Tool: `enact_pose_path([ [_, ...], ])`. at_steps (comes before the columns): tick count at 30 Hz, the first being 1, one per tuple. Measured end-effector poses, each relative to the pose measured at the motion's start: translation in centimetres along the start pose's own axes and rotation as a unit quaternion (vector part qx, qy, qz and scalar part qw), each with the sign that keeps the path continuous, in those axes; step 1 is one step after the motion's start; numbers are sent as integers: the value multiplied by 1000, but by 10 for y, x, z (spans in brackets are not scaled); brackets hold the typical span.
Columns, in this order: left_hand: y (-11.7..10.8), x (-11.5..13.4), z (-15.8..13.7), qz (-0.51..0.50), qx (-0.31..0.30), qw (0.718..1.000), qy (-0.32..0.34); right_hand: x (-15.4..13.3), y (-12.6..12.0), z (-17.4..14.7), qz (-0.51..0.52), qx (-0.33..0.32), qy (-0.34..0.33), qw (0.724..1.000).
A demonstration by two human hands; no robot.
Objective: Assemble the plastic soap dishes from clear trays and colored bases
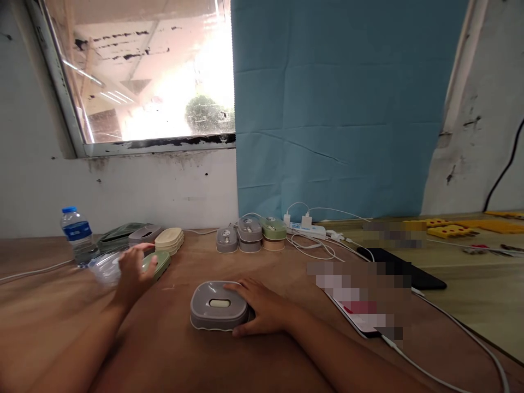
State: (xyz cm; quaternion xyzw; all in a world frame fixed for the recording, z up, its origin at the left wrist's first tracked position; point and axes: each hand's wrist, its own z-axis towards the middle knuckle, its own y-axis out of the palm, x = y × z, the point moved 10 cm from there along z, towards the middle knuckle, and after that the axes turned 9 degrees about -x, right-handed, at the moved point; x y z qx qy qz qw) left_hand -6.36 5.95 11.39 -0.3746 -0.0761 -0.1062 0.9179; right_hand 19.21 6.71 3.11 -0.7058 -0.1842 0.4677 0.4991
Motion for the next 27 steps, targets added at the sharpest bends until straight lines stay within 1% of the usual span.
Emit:
enact_pose_path([
  [2,-16,-38,2,67,38,995,-70,0,0,0,1,2,-4,1000],
  [5,-25,-90,-3,123,38,976,-174,-2,-1,0,2,3,-13,1000],
  [7,-22,-110,-7,155,14,966,-207,-2,-1,1,3,3,-12,1000],
  [9,-13,-118,-8,187,-20,961,-204,-2,-1,1,2,3,-14,1000],
  [11,-6,-118,-7,208,-41,959,-188,-3,-1,1,1,4,-19,1000],
  [13,-3,-115,-4,214,-48,960,-175,-4,-1,0,1,4,-21,1000],
  [17,-4,-106,0,186,-46,969,-154,-4,-1,1,-6,5,-18,1000],
  [19,-12,-97,0,162,-21,975,-147,-4,-1,1,-6,7,-18,1000],
  [21,-28,-85,-4,128,38,976,-170,-4,-1,1,-3,8,-19,1000],
  [23,-43,-72,-11,54,113,969,-211,-4,-1,1,3,8,-22,1000],
  [24,-47,-65,-15,-8,147,962,-229,-4,-1,1,7,7,-23,1000],
  [25,-46,-56,-18,-92,173,952,-236,-4,-1,1,12,7,-22,1000],
  [26,-40,-49,-21,-193,189,933,-238,-3,-1,1,17,7,-18,1000],
  [27,-29,-41,-22,-303,190,903,-238,-2,0,2,22,5,-11,1000],
])
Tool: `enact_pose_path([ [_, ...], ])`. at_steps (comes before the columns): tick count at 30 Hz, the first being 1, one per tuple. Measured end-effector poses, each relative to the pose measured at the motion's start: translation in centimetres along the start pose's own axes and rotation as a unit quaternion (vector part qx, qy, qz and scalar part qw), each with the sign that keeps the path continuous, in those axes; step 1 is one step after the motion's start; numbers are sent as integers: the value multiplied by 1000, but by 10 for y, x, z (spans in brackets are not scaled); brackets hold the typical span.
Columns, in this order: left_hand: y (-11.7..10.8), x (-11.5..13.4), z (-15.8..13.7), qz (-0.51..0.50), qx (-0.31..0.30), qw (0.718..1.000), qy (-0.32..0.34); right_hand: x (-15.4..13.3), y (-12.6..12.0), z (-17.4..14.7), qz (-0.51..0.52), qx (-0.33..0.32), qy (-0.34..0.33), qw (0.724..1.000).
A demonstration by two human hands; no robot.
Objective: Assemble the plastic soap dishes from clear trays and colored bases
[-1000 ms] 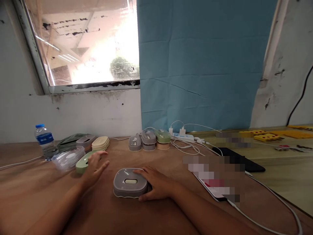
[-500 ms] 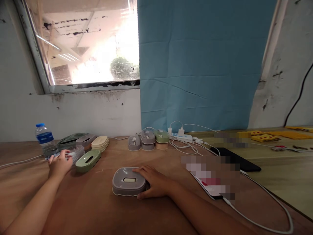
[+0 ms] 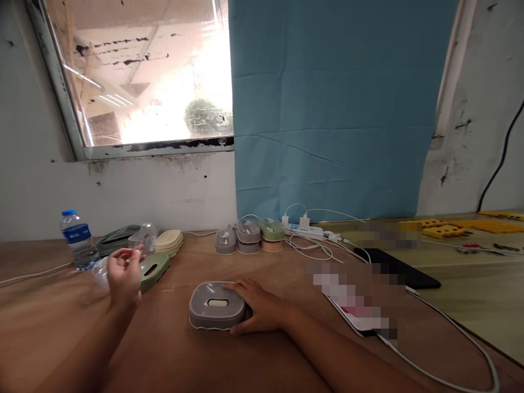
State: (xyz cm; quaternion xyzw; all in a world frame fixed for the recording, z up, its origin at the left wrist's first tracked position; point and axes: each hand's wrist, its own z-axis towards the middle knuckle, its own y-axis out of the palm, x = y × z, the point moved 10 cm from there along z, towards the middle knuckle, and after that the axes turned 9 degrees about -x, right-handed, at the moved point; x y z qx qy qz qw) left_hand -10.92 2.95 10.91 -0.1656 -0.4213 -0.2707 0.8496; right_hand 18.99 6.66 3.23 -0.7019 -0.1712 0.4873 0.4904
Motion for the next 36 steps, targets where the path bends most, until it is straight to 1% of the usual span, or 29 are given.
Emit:
enact_pose_path([
  [1,14,-4,-8,-107,-27,993,-37,2,0,0,5,-1,8,1000],
  [2,32,-9,-17,-200,-67,974,-81,3,1,0,10,-3,15,1000],
  [3,51,-13,-27,-274,-111,947,-126,4,1,1,13,-4,19,1000],
  [5,83,-17,-49,-373,-196,884,-201,4,1,1,16,-4,17,1000],
  [6,95,-18,-59,-403,-232,856,-227,3,1,1,17,-2,14,1000],
  [8,109,-17,-75,-441,-283,812,-257,4,1,1,16,2,12,1000],
  [10,116,-15,-86,-461,-321,783,-268,7,2,1,16,4,21,1000],
  [12,121,-11,-93,-475,-350,762,-266,10,2,1,15,4,30,999],
  [14,123,-7,-97,-484,-369,749,-261,10,2,1,11,10,31,999],
  [16,125,-5,-99,-487,-380,743,-257,8,0,1,4,22,18,1000],
  [19,127,-1,-102,-494,-394,733,-253,2,-6,0,-15,54,-6,998],
  [22,127,3,-104,-502,-403,722,-254,-2,-14,-2,-20,110,-11,994],
  [24,127,6,-106,-499,-413,718,-253,-6,-19,-5,-6,152,-16,988],
  [27,128,11,-109,-488,-439,716,-238,-15,-24,-10,38,210,-38,976],
  [29,129,16,-112,-475,-460,718,-219,-18,-24,-12,76,236,-44,968],
  [32,130,23,-119,-454,-494,716,-195,-17,-22,-12,107,259,-16,960],
  [34,133,29,-130,-429,-534,706,-180,-15,-21,-12,114,273,15,955],
  [36,137,36,-145,-394,-584,692,-160,-16,-20,-12,119,287,28,950],
])
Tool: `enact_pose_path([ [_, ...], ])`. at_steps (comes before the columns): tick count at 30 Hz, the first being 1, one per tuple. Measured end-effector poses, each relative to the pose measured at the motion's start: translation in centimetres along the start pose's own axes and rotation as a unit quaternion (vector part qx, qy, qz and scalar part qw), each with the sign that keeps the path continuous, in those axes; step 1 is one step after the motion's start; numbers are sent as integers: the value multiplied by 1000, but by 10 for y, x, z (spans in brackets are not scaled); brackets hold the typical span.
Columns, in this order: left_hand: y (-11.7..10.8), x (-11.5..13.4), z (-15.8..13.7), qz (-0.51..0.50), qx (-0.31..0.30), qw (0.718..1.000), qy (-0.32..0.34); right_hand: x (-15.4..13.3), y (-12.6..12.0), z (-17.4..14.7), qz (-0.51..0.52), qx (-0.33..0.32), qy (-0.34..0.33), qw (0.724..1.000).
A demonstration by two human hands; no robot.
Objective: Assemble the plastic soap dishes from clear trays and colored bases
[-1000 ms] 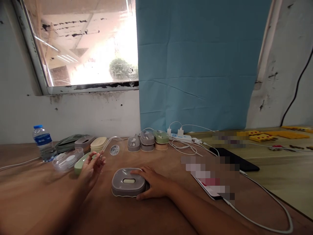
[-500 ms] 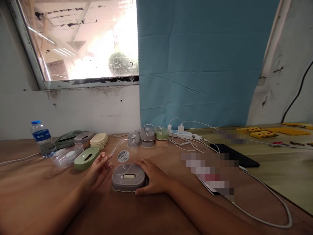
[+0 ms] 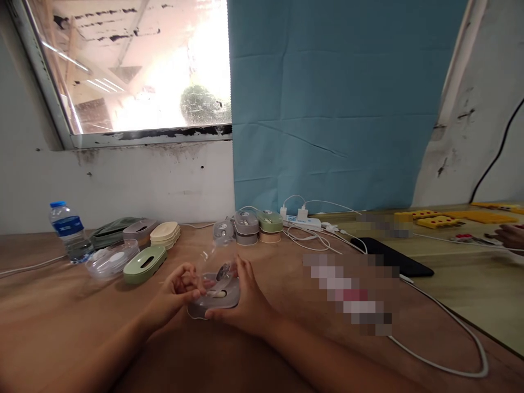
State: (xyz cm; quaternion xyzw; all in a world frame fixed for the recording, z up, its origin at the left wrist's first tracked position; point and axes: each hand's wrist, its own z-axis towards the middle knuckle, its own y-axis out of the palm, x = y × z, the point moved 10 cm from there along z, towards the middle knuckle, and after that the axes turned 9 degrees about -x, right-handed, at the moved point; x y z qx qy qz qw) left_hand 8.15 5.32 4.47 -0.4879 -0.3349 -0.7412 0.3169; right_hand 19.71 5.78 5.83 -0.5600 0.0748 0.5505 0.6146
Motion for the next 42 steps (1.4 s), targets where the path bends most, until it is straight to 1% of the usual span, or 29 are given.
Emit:
enact_pose_path([
  [2,14,-4,0,42,-37,998,-14,-4,0,-1,4,15,-9,1000],
  [4,22,-2,-1,95,-59,994,-3,-8,0,-1,1,24,-23,999],
  [6,23,6,-1,158,-65,985,22,-10,-2,-1,6,32,-32,999],
  [8,15,18,-3,200,-58,976,61,-8,-8,-1,20,50,-38,998],
  [11,-10,30,-5,197,-34,974,104,-5,-20,-2,1,82,-60,995],
  [14,-30,22,-3,171,-35,981,83,-5,-23,0,-38,76,-99,991],
  [16,-35,15,-2,158,-45,984,70,-4,-22,0,-53,64,-110,990],
  [20,-33,6,0,152,-58,985,56,-6,-16,1,-82,31,-95,992],
  [24,-34,2,0,183,-44,982,32,-4,-10,2,-87,-3,-71,994],
  [28,-41,-4,-1,223,-23,974,-13,4,-5,4,-68,-31,-61,995],
  [31,-46,-8,-1,238,-18,970,-36,14,0,5,-45,-50,-51,996],
  [36,-52,-12,-1,282,-20,957,-66,32,15,7,6,-129,8,992],
  [39,-51,-20,-1,259,-48,960,-96,30,18,6,22,-159,19,987],
  [42,-51,-26,-3,238,-57,962,-118,20,19,7,13,-178,-6,984],
])
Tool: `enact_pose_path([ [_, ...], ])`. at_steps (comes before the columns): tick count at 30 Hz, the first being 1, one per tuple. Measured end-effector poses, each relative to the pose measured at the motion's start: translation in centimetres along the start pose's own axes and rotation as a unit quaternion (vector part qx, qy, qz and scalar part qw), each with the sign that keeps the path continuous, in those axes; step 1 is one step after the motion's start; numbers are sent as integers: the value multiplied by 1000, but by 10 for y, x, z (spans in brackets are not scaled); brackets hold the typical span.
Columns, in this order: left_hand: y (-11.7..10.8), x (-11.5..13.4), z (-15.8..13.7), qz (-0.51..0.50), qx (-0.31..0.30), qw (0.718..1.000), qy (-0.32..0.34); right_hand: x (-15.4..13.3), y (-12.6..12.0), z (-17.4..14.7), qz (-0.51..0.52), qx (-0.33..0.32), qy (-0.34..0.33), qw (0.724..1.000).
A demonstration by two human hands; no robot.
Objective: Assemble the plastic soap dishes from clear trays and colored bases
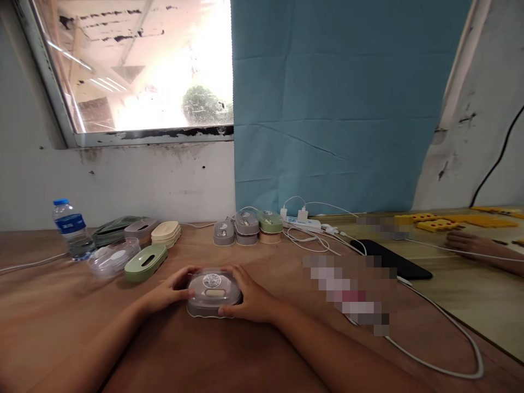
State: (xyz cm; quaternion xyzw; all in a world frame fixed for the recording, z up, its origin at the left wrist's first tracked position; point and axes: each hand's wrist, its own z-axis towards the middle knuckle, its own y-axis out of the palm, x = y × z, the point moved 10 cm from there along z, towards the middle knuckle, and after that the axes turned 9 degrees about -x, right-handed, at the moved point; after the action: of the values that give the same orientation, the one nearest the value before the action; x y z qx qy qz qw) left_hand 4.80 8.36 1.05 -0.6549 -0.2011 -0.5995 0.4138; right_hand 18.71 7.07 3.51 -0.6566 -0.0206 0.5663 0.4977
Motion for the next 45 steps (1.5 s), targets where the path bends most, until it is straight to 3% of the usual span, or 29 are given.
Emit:
enact_pose_path([
  [12,0,0,-1,-6,-6,1000,-10,-9,0,1,-72,-66,-35,995],
  [22,-3,2,-4,39,4,999,-36,-4,-4,-1,-111,-55,1,992],
  [36,-29,-4,-3,109,115,987,-34,-2,0,-1,-144,-28,18,989],
  [41,-34,1,-5,143,149,978,-18,-5,0,3,-137,-12,-28,990],
  [45,-52,0,-12,124,231,965,-12,-7,3,6,-146,-18,-45,988],
])
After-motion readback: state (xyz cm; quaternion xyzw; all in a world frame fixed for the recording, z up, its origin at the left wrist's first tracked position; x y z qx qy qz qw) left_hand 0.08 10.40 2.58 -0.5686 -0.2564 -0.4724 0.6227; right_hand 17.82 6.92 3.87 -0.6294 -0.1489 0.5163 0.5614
